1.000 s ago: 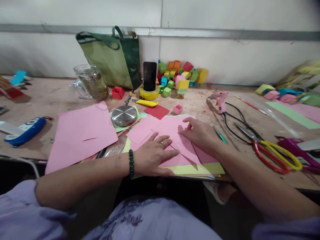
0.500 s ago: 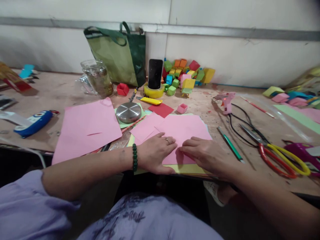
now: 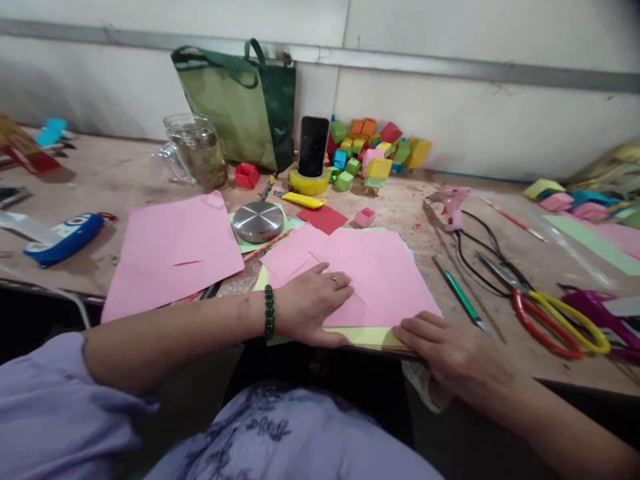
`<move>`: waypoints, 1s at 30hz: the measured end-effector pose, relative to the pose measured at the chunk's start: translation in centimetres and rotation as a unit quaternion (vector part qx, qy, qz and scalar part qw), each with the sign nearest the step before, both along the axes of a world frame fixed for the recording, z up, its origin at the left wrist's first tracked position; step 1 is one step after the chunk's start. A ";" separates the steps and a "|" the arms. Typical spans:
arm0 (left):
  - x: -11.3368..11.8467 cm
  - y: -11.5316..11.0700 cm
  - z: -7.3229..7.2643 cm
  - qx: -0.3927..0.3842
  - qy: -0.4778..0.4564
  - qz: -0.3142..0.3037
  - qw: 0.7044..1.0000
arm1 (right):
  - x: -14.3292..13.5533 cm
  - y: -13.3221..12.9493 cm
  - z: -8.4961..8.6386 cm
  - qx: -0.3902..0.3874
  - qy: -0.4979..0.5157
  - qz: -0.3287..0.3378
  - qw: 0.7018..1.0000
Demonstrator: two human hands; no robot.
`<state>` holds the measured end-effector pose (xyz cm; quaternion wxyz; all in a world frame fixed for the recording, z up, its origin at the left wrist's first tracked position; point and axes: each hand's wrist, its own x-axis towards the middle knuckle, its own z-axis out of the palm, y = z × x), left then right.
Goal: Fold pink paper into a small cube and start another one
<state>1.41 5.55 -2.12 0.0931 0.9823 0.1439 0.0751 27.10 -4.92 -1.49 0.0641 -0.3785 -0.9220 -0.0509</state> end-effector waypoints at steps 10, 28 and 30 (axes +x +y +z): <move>0.0 0.1 -0.4 0.018 -0.016 -0.002 1.000 | -1.5 2.3 3.3 -0.037 0.038 -0.015 0.999; -2.0 1.4 0.1 0.109 -0.004 0.150 0.983 | -2.8 5.8 -0.6 -0.021 0.088 0.060 0.994; -2.8 2.1 0.3 0.115 0.007 0.173 0.978 | -2.9 5.8 -0.8 -0.020 0.096 0.059 0.993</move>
